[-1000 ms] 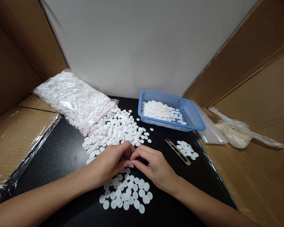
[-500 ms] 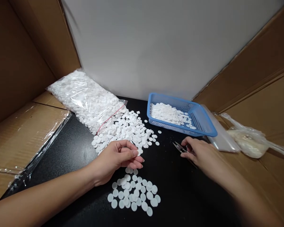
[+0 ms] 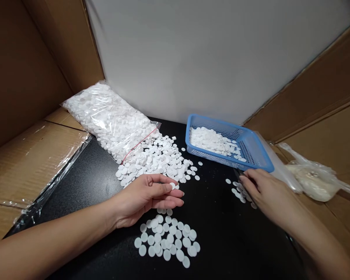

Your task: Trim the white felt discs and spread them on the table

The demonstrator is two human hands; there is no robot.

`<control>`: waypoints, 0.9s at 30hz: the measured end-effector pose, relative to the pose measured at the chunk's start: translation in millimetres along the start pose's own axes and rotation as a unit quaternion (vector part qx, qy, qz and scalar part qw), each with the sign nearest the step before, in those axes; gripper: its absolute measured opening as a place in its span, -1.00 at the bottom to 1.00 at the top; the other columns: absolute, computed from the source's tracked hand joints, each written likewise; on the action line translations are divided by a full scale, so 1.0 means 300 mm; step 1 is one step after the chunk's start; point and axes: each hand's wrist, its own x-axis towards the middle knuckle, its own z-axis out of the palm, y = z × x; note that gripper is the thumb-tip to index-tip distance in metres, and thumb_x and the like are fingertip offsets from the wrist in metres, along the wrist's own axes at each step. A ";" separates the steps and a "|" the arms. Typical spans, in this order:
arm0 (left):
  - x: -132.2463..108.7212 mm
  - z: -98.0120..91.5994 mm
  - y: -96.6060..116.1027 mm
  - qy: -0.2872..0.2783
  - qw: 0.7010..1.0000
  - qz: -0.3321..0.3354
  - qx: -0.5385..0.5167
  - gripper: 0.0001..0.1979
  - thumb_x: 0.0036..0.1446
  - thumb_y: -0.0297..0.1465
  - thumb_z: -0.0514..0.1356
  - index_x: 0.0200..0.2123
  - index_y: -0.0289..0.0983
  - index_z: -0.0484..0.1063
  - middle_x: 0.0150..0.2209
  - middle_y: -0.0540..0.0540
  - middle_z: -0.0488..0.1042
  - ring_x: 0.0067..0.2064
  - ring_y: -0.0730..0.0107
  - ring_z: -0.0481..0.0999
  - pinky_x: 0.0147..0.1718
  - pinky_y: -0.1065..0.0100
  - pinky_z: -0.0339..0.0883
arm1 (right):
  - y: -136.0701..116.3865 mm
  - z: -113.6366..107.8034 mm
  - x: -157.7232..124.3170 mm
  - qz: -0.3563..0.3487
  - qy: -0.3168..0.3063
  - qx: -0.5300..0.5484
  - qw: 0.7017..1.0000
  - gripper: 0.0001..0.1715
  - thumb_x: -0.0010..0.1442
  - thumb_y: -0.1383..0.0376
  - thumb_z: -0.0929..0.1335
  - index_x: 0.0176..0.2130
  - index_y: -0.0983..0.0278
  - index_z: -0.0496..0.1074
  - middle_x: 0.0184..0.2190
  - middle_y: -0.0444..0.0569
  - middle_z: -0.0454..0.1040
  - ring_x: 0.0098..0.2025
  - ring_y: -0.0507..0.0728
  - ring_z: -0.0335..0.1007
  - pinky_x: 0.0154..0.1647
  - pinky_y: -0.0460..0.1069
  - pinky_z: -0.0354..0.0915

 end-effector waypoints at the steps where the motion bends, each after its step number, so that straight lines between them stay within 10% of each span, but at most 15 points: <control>1: 0.001 0.000 -0.002 0.000 1.000 0.002 0.003 -0.97 0.23 -0.57 0.27 -0.25 -0.42 0.52 -0.27 -0.28 0.67 -0.32 0.32 0.71 -0.28 0.47 0.58 | -0.016 -0.003 -0.006 0.004 0.005 0.029 1.000 -0.63 0.26 0.07 0.15 -0.52 0.14 0.18 -0.59 -0.02 0.42 -0.57 0.20 0.38 -0.57 0.03 0.20; 6: 0.001 0.003 -0.012 -0.005 1.000 0.014 0.011 -0.90 0.13 -0.49 0.39 -0.32 -0.40 0.55 -0.29 -0.26 0.67 -0.34 0.31 0.70 -0.34 0.48 0.56 | -0.176 0.009 -0.063 -0.055 0.036 0.178 0.982 -0.63 0.41 0.12 0.19 -0.06 0.19 0.49 -0.52 -0.14 0.45 -0.54 0.08 0.41 -0.49 -0.05 0.31; 15: -0.009 0.005 -0.013 -0.083 0.989 0.101 0.066 -0.78 0.00 -0.36 0.49 -0.35 -0.36 0.59 -0.39 -0.12 0.66 -0.36 0.50 0.64 -0.33 0.57 0.45 | -0.339 0.094 -0.160 -0.270 0.137 0.236 0.923 -0.43 0.41 0.35 0.29 0.34 0.12 0.24 -0.42 -0.10 0.33 -0.46 0.04 0.32 -0.54 -0.09 0.28; 27: -0.016 0.016 -0.026 -0.122 0.974 0.140 0.133 -0.85 0.06 -0.37 0.44 -0.36 -0.33 0.61 -0.45 -0.01 0.64 -0.40 0.57 0.57 -0.33 0.58 0.42 | -0.383 0.091 -0.172 -0.230 0.109 0.311 0.916 -0.86 0.33 0.33 0.38 -0.08 0.27 0.46 -0.46 -0.13 0.42 -0.51 0.01 0.39 -0.55 -0.13 0.35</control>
